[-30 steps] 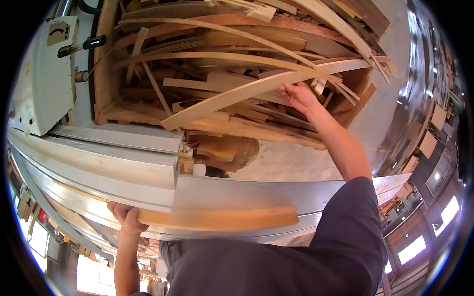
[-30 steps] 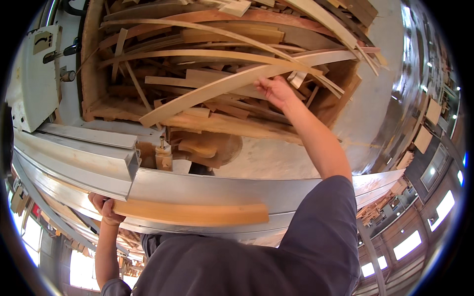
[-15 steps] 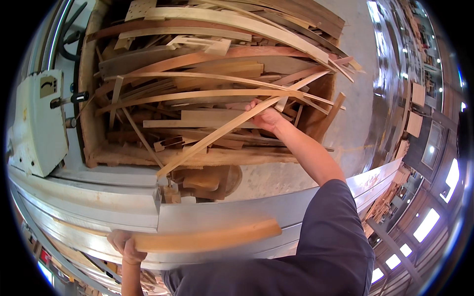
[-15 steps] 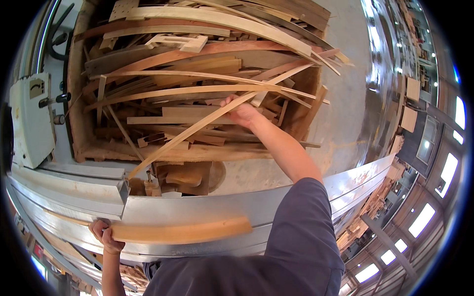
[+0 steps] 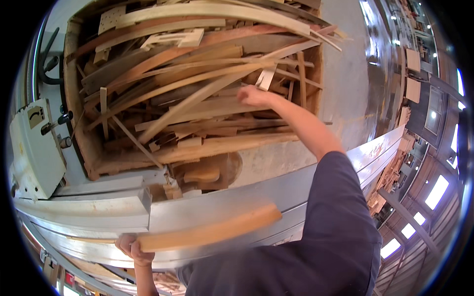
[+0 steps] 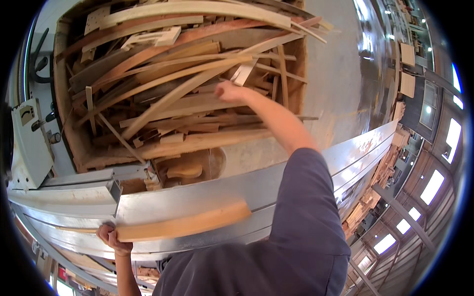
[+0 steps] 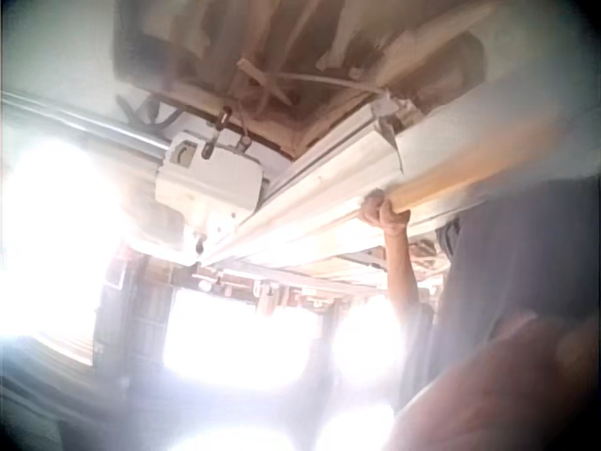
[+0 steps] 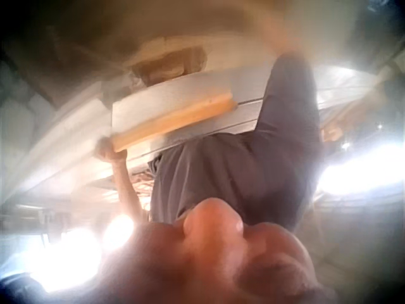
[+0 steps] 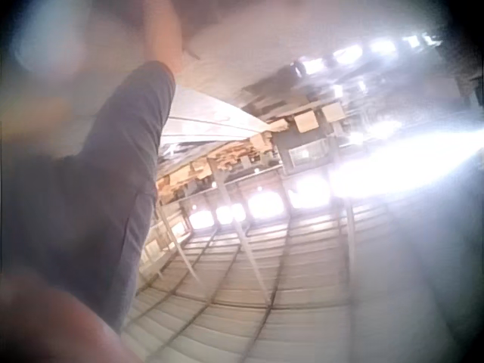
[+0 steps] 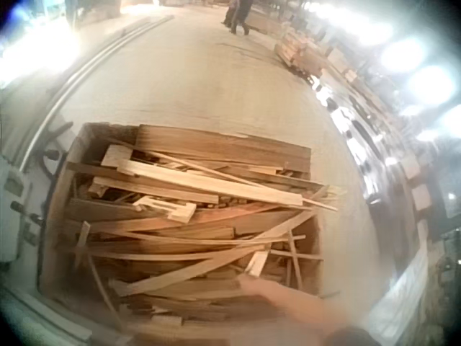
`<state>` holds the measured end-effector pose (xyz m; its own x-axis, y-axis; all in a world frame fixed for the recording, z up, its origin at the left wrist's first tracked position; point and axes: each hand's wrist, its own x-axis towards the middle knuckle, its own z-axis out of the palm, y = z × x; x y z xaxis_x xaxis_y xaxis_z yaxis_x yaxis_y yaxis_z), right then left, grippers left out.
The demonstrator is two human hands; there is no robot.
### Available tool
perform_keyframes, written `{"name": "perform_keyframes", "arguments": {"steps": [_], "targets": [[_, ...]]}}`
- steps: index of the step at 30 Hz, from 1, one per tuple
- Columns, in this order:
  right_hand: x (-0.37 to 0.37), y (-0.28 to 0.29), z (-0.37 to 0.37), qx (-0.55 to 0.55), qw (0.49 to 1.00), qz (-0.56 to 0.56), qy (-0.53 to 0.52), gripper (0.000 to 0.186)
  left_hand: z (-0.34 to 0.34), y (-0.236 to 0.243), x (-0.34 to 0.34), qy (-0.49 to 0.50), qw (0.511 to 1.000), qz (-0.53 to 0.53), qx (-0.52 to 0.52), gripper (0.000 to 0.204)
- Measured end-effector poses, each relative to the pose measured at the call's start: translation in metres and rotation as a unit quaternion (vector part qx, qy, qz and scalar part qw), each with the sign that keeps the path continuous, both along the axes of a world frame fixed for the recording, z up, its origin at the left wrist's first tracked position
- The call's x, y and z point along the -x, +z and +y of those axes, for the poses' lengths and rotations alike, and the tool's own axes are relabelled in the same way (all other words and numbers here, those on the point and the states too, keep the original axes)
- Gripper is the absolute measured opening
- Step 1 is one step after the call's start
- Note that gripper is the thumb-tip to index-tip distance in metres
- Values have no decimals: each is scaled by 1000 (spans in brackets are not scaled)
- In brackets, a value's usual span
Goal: The person selects wooden planks from a bin and feeds them one by one through a table saw to trim their length. After cutting, the person places the trimmed pieces onto a metal table surface.
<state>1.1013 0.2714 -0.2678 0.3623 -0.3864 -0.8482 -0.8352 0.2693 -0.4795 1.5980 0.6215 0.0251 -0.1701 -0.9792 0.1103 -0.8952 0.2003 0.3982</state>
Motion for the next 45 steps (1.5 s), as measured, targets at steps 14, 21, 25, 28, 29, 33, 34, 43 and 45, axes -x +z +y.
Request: {"name": "perform_keyframes", "arguments": {"steps": [14,21,25,28,29,33,34,43,45], "targets": [[15,-18,90,-72,905,133,398,38,19,-4,-10,-8,999,-42,-15,34],[25,20,67,49,891,211,400,32,18,-11,-10,-3,999,-38,1,35],[64,79,29,7,813,350,466,31,22,-12,-13,-4,1000,-19,0,36],[110,103,5,-42,800,426,421,39,19,-5,-12,-8,999,-38,-17,38],[133,98,9,23,856,389,340,37,23,-3,-13,-4,999,-44,-24,38],[205,70,21,99,956,276,23,39,21,-2,-19,-17,999,-35,-24,34],[211,69,22,101,960,259,-43,34,24,-3,-20,-13,999,-32,-30,34],[176,202,-5,-6,878,-135,-460,19,12,-4,-4,9,1000,-2,5,27],[166,226,-9,4,846,-219,-486,19,5,-1,1,6,1000,-8,15,26]]}}
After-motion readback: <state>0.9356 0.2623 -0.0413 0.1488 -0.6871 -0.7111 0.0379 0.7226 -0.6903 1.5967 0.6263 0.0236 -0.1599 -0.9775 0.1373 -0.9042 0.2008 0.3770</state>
